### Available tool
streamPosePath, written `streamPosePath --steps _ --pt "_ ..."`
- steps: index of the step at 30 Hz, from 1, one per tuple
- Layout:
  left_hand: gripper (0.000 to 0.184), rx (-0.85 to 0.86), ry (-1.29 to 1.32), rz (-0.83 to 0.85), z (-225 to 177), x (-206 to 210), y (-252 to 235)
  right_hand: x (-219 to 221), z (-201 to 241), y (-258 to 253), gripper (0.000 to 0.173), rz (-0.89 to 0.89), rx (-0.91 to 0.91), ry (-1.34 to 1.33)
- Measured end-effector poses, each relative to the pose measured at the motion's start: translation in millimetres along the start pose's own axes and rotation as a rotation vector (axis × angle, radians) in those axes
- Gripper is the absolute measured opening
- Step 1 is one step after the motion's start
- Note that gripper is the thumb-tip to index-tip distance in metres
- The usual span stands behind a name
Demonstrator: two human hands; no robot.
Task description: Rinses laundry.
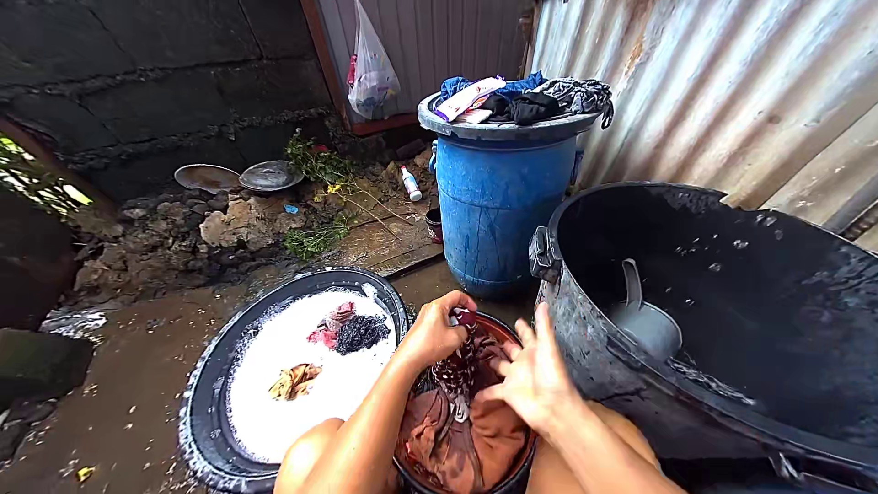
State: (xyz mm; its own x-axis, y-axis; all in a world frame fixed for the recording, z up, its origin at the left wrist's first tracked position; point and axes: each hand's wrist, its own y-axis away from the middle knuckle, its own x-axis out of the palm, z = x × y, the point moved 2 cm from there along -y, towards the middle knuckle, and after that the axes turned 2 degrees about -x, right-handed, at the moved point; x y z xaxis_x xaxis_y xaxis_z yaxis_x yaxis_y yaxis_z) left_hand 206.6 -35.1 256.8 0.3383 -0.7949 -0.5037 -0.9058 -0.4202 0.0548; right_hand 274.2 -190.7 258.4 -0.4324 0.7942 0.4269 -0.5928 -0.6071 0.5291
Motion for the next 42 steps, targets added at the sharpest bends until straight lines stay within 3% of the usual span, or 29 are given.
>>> streamPosePath --steps 2,4,6,8,10,12,13,15,17,19,22,23,24,27,29,32,34,37,40,42 --pt "0.028 0.188 0.243 -0.008 -26.1 -7.2 9.8 6.9 -38.8 -31.0 0.092 -0.045 0.247 -0.072" --pt "0.028 0.198 0.564 -0.114 -29.5 -15.1 9.5 18.2 -49.3 -43.4 0.076 -0.029 0.27 -0.199" --pt "0.03 0.045 0.666 -0.295 -4.7 -20.0 0.8 34.4 -39.4 -44.9 0.049 -0.053 0.206 -0.308" --pt "0.042 -0.164 0.726 -0.327 34.9 -12.7 -8.3 45.5 -27.6 -50.3 0.04 -0.029 0.141 -0.331" --pt "0.049 -0.323 1.02 -0.376 50.3 9.7 -11.3 57.2 -17.8 -59.1 0.036 -0.007 0.09 -0.3" --pt "0.068 -0.214 1.331 -0.36 53.1 28.2 -8.9 63.5 -15.7 -61.1 0.03 0.063 0.053 -0.249" --pt "0.065 -0.068 1.433 -0.349 54.4 29.7 -9.8 64.8 -13.9 -61.6 0.027 0.116 0.041 -0.218" --pt "0.037 0.154 1.536 -0.338 54.7 21.2 -14.7 59.4 -8.5 -68.0 0.032 0.27 0.056 -0.177" --pt "0.03 0.101 1.48 -0.382 52.6 11.5 -19.2 49.5 -3.6 -78.2 0.043 0.325 0.102 -0.159" --pt "0.032 0.059 1.248 -0.498 51.2 8.8 -25.5 38.3 -2.7 -86.6 0.055 0.274 0.153 -0.128" --pt "0.037 0.323 0.773 -0.597 41.0 11.4 -29.3 22.6 -6.0 -93.5 0.095 0.318 0.277 -0.046" --pt "0.034 0.445 0.646 -0.581 36.7 14.1 -26.9 19.2 -5.1 -92.4 0.094 0.37 0.266 -0.065" --pt "0.029 0.552 0.558 -0.547 32.6 16.1 -24.5 16.9 -2.2 -90.6 0.082 0.423 0.209 -0.124" --pt "0.015 0.689 0.354 -0.473 27.7 10.6 -22.9 12.6 11.0 -90.9 0.029 0.445 -0.072 -0.216" --pt "0.014 0.608 0.42 -0.53 31.6 8.5 -24.7 16.9 21.3 -89.5 0.018 0.357 -0.282 -0.144" --pt "0.028 0.188 0.851 -0.568 32.8 23.7 -26.7 22.8 25.8 -91.3 0.017 0.33 -0.711 0.187" --pt "0.046 -0.063 1.089 -0.431 39.6 39.5 -27.8 24.1 23.3 -93.1 0.019 0.353 -0.942 0.473" --pt "0.061 -0.228 1.298 -0.16 57.9 60.8 -21.3 27.5 17.5 -90.3 0.031 0.438 -1.058 0.872" --pt "0.031 -0.335 1.139 -0.096 57.4 58.8 -4.5 29.6 6.8 -86.3 0.03 0.601 -1.086 1.022" --pt "0.027 -0.365 1.008 0.041 58.0 49.1 2.4 29.6 -1.0 -83.0 0.027 0.738 -1.094 1.066"
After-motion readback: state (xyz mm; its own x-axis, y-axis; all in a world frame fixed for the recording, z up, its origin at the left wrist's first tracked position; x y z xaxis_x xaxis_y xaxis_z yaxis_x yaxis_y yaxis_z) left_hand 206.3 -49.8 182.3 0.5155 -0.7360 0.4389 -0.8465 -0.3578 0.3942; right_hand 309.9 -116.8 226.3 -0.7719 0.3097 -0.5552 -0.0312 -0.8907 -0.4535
